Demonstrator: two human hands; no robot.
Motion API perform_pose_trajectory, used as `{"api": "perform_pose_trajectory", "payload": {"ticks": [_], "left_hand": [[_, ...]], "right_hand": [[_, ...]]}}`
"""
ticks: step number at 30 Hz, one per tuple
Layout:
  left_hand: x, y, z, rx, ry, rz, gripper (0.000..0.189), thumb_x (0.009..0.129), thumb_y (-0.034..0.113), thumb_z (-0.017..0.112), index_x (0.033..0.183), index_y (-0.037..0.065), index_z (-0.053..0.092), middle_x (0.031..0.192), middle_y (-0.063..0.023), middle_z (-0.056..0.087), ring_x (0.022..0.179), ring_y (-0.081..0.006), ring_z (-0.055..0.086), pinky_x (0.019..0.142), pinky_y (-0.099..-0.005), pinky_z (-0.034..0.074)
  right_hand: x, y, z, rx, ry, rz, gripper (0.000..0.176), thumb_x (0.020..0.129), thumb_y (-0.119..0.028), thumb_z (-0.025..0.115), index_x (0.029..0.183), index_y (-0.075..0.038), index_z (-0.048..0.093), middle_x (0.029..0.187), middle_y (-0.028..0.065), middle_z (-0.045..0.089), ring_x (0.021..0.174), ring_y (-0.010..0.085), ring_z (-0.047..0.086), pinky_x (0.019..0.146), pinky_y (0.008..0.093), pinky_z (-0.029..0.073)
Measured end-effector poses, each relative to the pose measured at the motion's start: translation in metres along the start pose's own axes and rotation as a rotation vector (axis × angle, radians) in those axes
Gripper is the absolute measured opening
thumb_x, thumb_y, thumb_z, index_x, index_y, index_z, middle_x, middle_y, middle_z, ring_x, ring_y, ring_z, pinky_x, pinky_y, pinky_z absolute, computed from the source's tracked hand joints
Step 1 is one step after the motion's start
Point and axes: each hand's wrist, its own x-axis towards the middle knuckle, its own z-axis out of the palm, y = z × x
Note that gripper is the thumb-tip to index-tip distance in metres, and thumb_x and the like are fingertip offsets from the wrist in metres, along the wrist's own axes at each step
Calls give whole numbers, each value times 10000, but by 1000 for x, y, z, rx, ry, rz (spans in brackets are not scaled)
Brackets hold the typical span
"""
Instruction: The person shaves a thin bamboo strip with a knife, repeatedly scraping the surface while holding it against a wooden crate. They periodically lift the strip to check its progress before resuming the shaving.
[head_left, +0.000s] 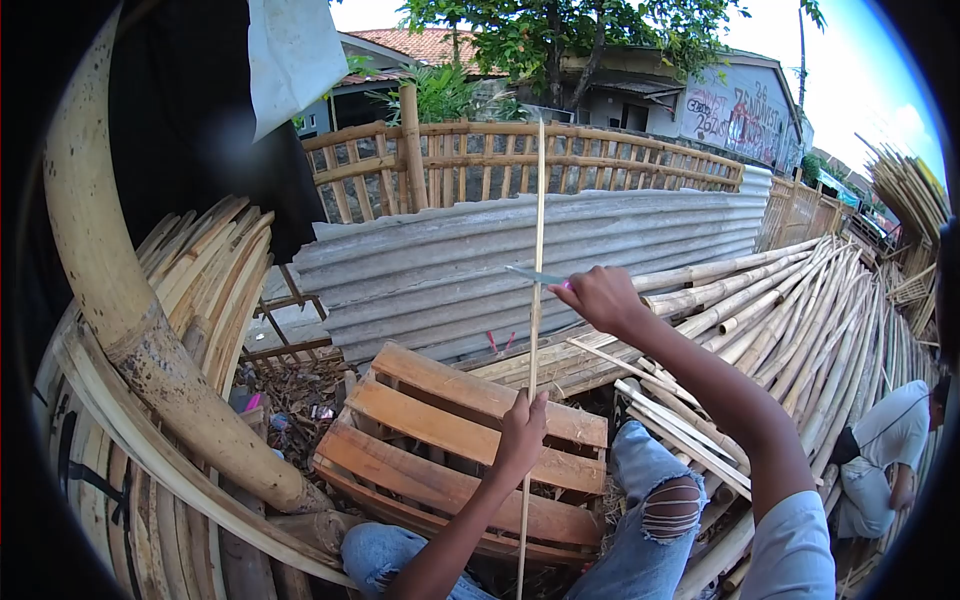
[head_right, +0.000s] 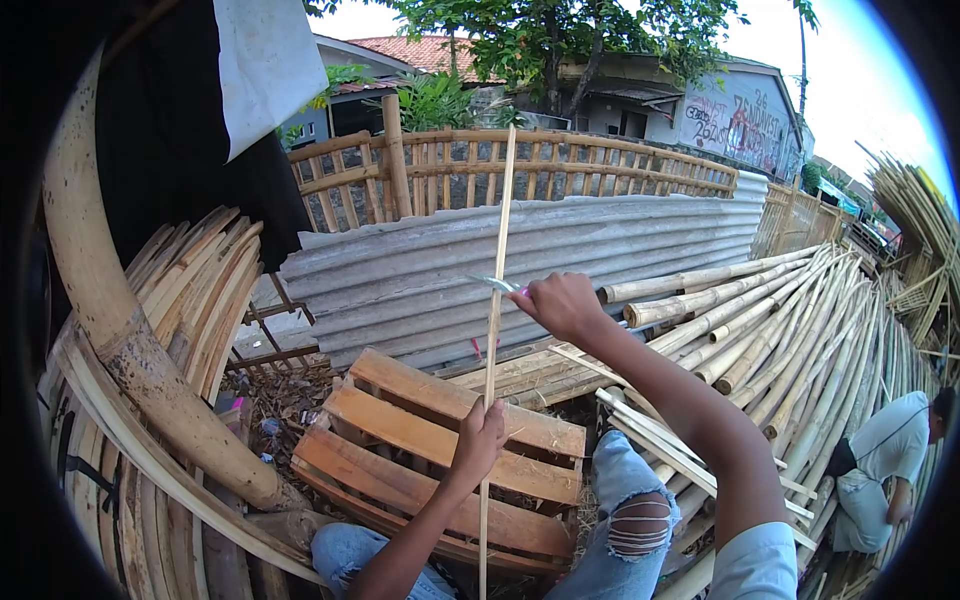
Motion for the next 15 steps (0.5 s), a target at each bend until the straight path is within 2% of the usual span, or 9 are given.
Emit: {"api": "perform_pose_trajectory", "payload": {"ticks": [1,3,5,7,8,9,11,13,15], "left_hand": [[-6,8,4,4,-3,3,362,975,354,428,913,-1,460,526,-32,397,429,-116,398,404,-302,323],[-11,23,5,-263,-90,-64,250,982,334,422,878,108,390,571,70,253,426,-12,251,360,-186,182],[-11,27,1,-298,-95,-106,256,981,349,415,861,127,373,572,71,244,412,-9,237,355,-178,162],[-11,30,-2,-418,-156,-169,274,983,361,402,835,135,354,575,69,248,406,-14,231,354,-179,164],[-12,32,-1,-430,-167,-176,292,983,375,392,820,138,342,579,65,255,404,-16,230,350,-181,160],[-15,32,2,-431,-171,-185,292,983,375,392,820,138,342,579,65,255,404,-16,230,350,-181,160],[-17,34,5,-485,-244,-172,255,985,362,397,865,139,367,582,67,261,412,-19,246,349,-177,172],[-17,35,1,-480,-247,-166,268,983,371,396,854,139,360,583,65,264,412,-19,248,348,-177,172],[-17,34,-4,-484,-246,-154,281,981,381,396,843,139,354,585,63,266,412,-19,250,348,-176,171]], "right_hand": [[0,2,-2,1,5,4,570,915,-542,385,664,-110,659,515,135,564,499,330,582,463,419,443],[3,2,-8,-21,-74,-10,571,918,-540,380,677,-109,667,511,133,558,492,336,571,464,424,443],[-23,-16,3,-13,-117,-319,582,910,-547,391,663,-93,657,504,142,550,508,351,578,486,428,461],[-29,-19,1,-44,-125,-434,582,904,-557,394,666,-95,658,514,148,558,521,361,584,492,429,465],[-18,-11,-5,-78,-117,-361,578,906,-547,399,655,-92,651,517,140,565,521,363,583,492,430,463],[-4,-1,-8,8,-18,-150,583,910,-537,402,628,-82,634,508,139,554,514,362,570,484,429,449],[18,20,-28,35,44,9,581,912,-527,406,622,-74,627,510,153,543,517,366,559,487,437,436],[9,11,-26,120,-14,-34,598,913,-533,402,602,-69,617,504,163,536,511,369,548,503,454,434],[-17,-9,-22,55,-63,-334,610,914,-538,396,584,-74,614,493,146,537,501,360,551,501,451,441]]}}
